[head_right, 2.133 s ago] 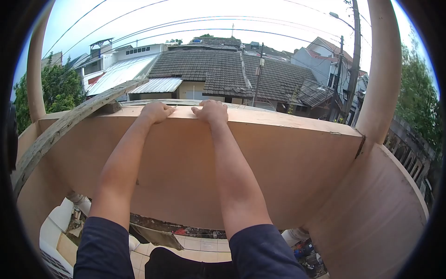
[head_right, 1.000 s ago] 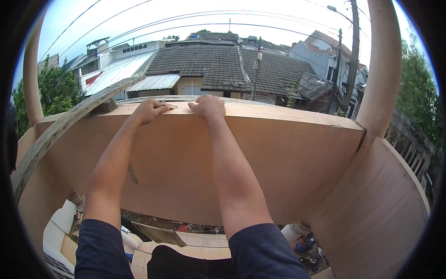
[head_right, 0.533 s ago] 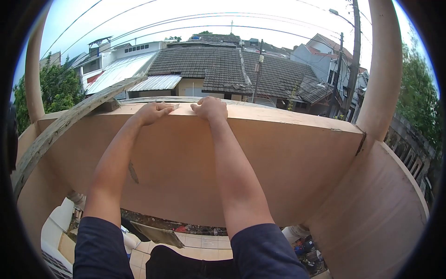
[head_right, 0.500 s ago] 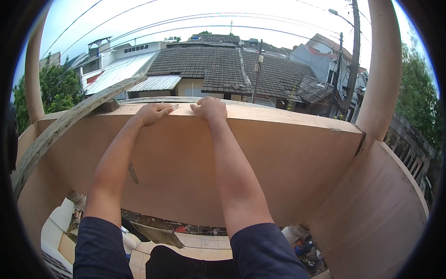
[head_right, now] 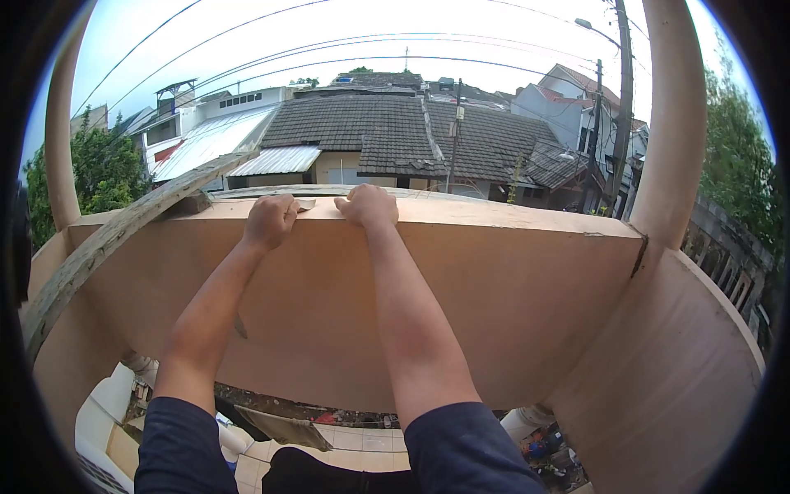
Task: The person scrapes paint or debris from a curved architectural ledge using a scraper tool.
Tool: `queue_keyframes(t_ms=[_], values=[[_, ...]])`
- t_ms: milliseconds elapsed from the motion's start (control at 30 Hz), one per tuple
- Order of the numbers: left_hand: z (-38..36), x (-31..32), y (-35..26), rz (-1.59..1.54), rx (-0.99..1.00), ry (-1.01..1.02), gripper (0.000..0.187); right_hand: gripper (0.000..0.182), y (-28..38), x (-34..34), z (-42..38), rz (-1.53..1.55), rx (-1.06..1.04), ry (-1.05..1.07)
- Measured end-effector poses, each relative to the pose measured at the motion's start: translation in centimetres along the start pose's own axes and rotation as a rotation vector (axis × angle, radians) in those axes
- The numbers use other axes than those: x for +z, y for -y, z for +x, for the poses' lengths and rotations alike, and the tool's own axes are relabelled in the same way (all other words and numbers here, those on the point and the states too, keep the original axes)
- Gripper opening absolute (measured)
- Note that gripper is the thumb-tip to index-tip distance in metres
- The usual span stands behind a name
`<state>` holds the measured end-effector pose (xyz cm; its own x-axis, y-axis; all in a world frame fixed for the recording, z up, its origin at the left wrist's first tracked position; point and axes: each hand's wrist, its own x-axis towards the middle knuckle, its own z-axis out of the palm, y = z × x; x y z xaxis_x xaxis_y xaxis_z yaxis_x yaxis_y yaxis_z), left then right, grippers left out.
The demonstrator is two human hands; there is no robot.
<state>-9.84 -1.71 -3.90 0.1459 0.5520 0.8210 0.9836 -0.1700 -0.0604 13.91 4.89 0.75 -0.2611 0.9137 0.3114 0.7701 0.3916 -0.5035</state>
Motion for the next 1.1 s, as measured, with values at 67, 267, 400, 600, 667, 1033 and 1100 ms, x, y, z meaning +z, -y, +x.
queue_keyframes(t_ms=[67,267,400,600,667,1033,1100], values=[[0.0,-0.4,0.1,-0.252,-0.264,0.192,0.037,0.051,0.0,0.2,-0.1,0.000,0.007,0.009],[2.3,-1.2,1.6,-0.171,-0.266,0.356,0.062,0.051,-0.4,0.5,0.4,-0.031,-0.001,-0.029],[3.4,-1.5,-0.1,-0.025,-0.321,0.519,0.047,0.051,-0.3,0.4,0.2,-0.042,-0.011,-0.036],[1.5,-0.9,0.0,-0.326,-0.275,0.337,0.032,0.052,-0.2,0.3,0.2,-0.040,-0.008,-0.014],[0.7,-0.9,0.4,-0.586,-0.197,0.350,0.025,0.052,-0.1,0.1,0.3,-0.033,-0.009,0.000],[1.6,-1.8,-0.3,-0.286,-0.320,0.296,0.032,0.058,0.5,-0.5,-1.4,-0.052,-0.039,-0.028],[1.5,-2.4,-1.5,-0.397,-0.262,0.356,0.034,0.056,0.5,-0.5,-1.4,-0.029,-0.041,-0.051]])
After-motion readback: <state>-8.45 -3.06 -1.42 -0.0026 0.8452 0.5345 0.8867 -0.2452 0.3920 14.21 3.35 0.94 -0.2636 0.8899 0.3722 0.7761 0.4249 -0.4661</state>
